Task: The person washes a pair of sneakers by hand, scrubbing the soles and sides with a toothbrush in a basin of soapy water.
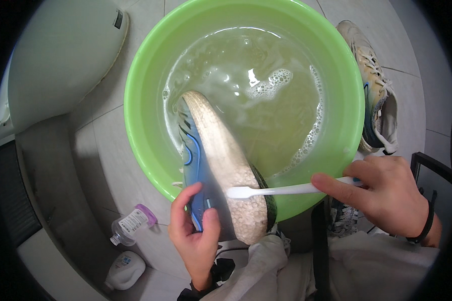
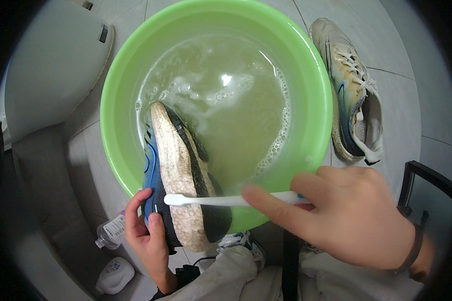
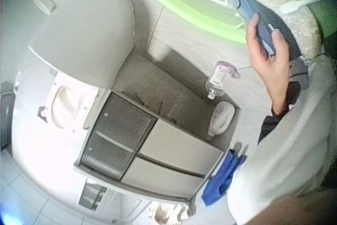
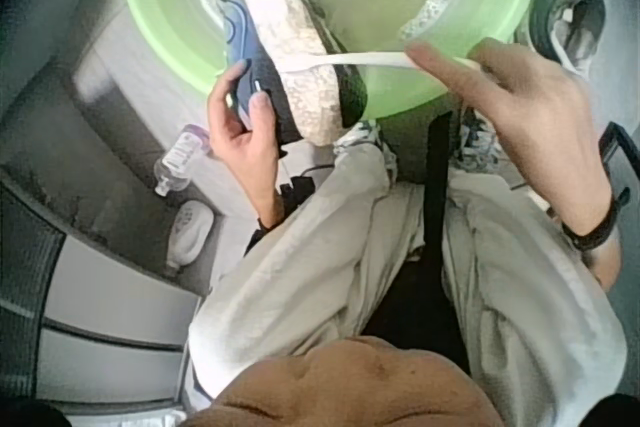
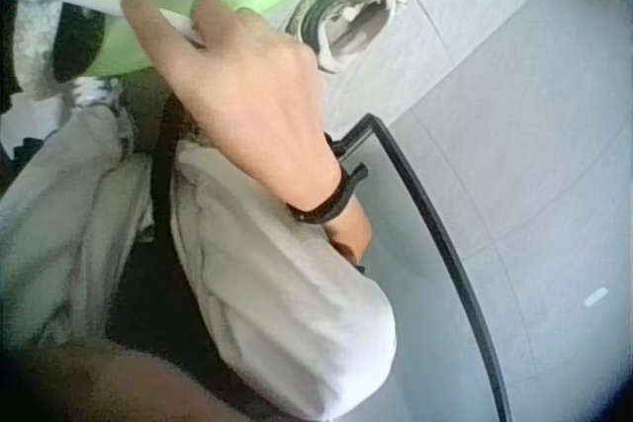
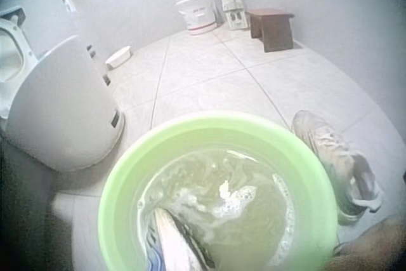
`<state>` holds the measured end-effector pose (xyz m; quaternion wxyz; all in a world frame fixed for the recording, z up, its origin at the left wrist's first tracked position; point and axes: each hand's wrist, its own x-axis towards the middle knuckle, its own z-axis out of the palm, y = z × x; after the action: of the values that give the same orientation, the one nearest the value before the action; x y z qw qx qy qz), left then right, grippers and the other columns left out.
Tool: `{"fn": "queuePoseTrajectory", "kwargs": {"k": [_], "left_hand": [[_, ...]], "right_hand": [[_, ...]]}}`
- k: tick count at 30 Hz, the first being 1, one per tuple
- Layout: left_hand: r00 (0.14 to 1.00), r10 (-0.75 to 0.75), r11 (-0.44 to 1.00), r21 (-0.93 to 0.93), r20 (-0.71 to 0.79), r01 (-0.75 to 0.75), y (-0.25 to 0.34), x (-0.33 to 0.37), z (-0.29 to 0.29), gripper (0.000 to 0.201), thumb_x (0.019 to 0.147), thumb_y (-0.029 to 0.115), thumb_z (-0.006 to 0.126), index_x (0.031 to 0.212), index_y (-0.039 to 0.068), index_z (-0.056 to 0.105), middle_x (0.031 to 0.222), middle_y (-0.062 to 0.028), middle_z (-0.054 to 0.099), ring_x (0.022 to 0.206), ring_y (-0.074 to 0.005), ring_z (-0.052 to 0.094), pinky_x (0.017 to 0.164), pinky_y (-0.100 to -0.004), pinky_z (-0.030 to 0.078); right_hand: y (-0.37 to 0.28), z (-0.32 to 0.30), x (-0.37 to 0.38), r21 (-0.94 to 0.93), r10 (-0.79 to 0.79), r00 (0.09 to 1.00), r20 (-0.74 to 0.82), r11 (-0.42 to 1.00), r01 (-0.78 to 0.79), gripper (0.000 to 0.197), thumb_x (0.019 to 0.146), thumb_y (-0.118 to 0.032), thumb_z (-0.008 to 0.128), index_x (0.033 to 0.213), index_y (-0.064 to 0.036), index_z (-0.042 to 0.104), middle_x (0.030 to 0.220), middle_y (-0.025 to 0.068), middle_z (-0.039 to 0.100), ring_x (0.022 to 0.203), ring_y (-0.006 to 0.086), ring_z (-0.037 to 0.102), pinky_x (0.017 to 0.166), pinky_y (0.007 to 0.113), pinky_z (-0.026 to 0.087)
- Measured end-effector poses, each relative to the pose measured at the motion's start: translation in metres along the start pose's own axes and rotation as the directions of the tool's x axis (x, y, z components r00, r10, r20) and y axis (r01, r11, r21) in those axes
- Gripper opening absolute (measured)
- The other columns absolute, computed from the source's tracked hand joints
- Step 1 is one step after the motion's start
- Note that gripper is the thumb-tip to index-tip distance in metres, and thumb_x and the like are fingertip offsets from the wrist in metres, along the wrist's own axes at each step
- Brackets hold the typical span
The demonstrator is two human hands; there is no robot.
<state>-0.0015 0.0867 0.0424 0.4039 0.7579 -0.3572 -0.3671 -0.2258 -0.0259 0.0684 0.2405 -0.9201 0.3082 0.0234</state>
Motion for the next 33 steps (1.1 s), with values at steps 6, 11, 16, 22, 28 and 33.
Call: {"fn": "queuePoseTrajectory", "kwargs": {"k": [6,11,16,22,28,33], "left_hand": [[0.997,-0.024,0.998,-0.055,-0.072,0.02,0.002,0.001,0.004,0.038,0.074,-0.004,0.052,0.111,-0.004,0.046,0.082,-0.003,0.053,0.063,-0.0041,0.045,0.055,-0.016,0.036],[0.998,-0.006,0.999,-0.038,-0.058,0.004,0.003,0.002,0.004,0.037,0.074,-0.003,0.053,0.111,-0.004,0.047,0.081,-0.0025,0.052,0.063,-0.0045,0.046,0.056,-0.0164,0.036],[0.996,-0.024,0.999,-0.037,-0.08,0.021,0.002,0.004,0.006,0.037,0.074,-0.003,0.054,0.11,-0.004,0.047,0.081,-0.0024,0.053,0.063,-0.0046,0.046,0.055,-0.0162,0.036],[1.0,-0.024,0.999,0.045,0.009,0.023,0.005,0.0,0.005,0.037,0.079,0.009,0.052,0.111,-0.009,0.045,0.106,-0.0128,0.052,0.093,-0.0141,0.051,0.083,-0.0246,0.038],[0.994,0.089,0.995,0.049,-0.065,-0.086,-0.001,0.007,0.001,0.036,0.072,-0.001,0.057,0.107,-0.004,0.051,0.077,-0.0027,0.055,0.062,-0.0054,0.047,0.057,-0.0169,0.038],[0.989,0.136,0.986,0.104,-0.058,-0.13,-0.003,0.01,0.0,0.035,0.07,0.001,0.06,0.104,-0.003,0.053,0.073,-0.0039,0.056,0.062,-0.0054,0.049,0.057,-0.0171,0.04]], "right_hand": [[-0.001,-0.009,-0.004,0.036,-0.061,0.993,0.103,0.998,0.058,0.048,0.064,-0.008,0.06,0.11,-0.0193,0.057,0.063,0.0049,0.054,0.048,0.0155,0.049,0.041,0.028,0.039],[0.006,-0.013,0.0,0.092,-0.049,0.997,0.056,0.995,0.044,0.045,0.062,-0.008,0.059,0.106,-0.0179,0.06,0.062,0.0048,0.053,0.047,0.0158,0.049,0.04,0.028,0.038],[0.012,-0.003,0.007,0.013,-0.033,0.999,-0.028,0.999,0.033,0.041,0.062,-0.008,0.058,0.103,-0.0149,0.062,0.061,0.0049,0.052,0.046,0.0166,0.048,0.041,0.028,0.038],[0.018,-0.013,-0.006,0.232,-0.051,0.988,0.146,0.973,0.016,0.044,0.063,-0.006,0.056,0.106,-0.0134,0.061,0.056,0.0025,0.043,0.043,0.0159,0.045,0.041,0.028,0.038],[-0.004,-0.04,-0.001,0.141,-0.141,0.918,0.37,0.985,0.094,0.051,0.063,-0.002,0.057,0.113,-0.0109,0.056,0.054,0.0011,0.037,0.039,0.0136,0.042,0.036,0.027,0.035],[-0.008,-0.036,0.001,0.205,-0.088,0.917,0.389,0.979,0.007,0.058,0.063,0.002,0.057,0.12,-0.0076,0.049,0.053,0.0023,0.038,0.039,0.0146,0.043,0.036,0.029,0.036]]}}
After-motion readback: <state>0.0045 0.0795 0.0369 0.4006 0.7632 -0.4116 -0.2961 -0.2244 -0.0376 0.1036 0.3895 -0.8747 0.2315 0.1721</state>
